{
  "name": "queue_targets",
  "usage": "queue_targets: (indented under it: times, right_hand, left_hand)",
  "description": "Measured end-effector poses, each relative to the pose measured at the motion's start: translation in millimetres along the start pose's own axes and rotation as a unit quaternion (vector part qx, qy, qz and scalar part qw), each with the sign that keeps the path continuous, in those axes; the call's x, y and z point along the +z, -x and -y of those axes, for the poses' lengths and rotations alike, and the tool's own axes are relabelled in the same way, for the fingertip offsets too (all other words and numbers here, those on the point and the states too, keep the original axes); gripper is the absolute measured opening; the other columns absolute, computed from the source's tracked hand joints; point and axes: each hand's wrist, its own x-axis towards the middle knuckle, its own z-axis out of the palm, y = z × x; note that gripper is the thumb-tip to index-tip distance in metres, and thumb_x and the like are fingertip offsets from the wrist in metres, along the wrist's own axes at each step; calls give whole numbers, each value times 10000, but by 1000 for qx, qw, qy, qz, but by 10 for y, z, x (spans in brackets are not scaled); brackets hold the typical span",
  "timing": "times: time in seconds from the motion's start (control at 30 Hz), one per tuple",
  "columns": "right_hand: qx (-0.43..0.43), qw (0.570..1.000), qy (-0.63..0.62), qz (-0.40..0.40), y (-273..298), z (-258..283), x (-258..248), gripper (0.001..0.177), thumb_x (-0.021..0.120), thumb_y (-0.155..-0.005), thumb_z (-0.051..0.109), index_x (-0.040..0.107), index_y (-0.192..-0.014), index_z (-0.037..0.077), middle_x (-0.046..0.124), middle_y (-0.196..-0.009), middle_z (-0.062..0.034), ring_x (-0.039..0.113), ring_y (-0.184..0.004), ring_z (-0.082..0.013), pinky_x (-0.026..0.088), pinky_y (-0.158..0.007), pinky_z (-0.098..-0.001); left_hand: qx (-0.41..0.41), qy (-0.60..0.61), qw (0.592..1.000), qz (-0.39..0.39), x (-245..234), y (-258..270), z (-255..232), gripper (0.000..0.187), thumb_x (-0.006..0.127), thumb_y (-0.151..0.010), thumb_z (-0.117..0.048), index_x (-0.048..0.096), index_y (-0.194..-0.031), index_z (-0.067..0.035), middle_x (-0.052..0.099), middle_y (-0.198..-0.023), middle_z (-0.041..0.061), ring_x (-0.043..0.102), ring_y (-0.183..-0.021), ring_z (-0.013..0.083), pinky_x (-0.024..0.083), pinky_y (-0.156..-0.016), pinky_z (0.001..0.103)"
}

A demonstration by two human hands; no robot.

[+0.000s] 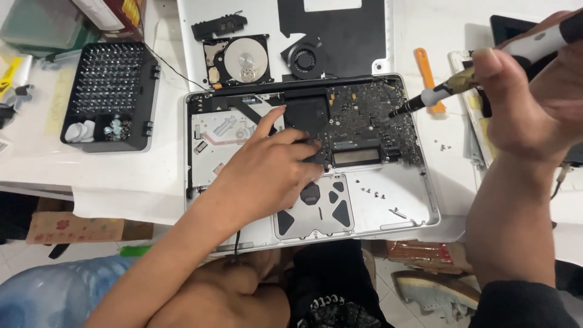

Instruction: The person uses a screwdriver to remove screws from the motherboard of a disassembled laptop. They then lift and remove a black component from the circuit board and place it aside on the workbench.

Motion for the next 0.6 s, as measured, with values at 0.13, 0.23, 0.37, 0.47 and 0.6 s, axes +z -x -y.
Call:
queue_targets:
  times: [0.13, 0.23, 0.37, 0.47, 0.6]
  right_hand:
    - [-86, 995, 15, -50, 191, 11, -105, 370, 684, -1091, -376, 516, -1390, -238, 509, -1487, -268, 505, -1355, -418, 450, -1213, -542]
    - [215, 957, 59, -185, 870, -107, -426, 285, 866, -1174, 214, 806, -1108, -57, 591, -939, -38, 645, -970, -231, 534, -975, -353]
    - [225, 951, 65, -201, 1235, -37, -568, 436, 849, -1176, 384, 734, -1021, -8, 671, -960, -96, 697, -924, -264, 611, -911, -389]
    - [129, 952, 14, -277, 1373, 82, -459, 340, 772, -1180, -200, 510, -1385, -132, 613, -1040, -367, 612, -851, -420, 576, -734, -560]
    - [127, 942, 65, -304, 1429, 243, -297, 332, 840, -1077, 94, 555, -1050, -73, 594, -905, -238, 588, -773, -300, 495, -640, -452]
  left_hand:
    - [-13, 6, 1000, 9, 11, 4, -17, 146, 684, -878, -157, 814, -889, -223, 758, -1148, 85, 647, -1110, 307, 237, -1200, 646]
    - [-3, -11, 1000, -5, 68, 22, -2, 120, 704, -880, -178, 813, -914, -213, 760, -1166, 86, 664, -1136, 338, 250, -1194, 643]
    - [13, -22, 999, -22, 82, 0, -30, 134, 674, -915, -123, 764, -816, -128, 776, -1110, 115, 699, -1095, 369, 297, -1181, 630]
    - [18, -41, 998, -34, 111, -16, -37, 137, 670, -914, -125, 736, -794, -111, 782, -1088, 129, 731, -1049, 377, 322, -1161, 630]
    - [12, -44, 999, -14, 122, -23, -51, 128, 628, -861, -40, 694, -761, -84, 787, -1077, 133, 741, -1045, 388, 322, -1166, 608]
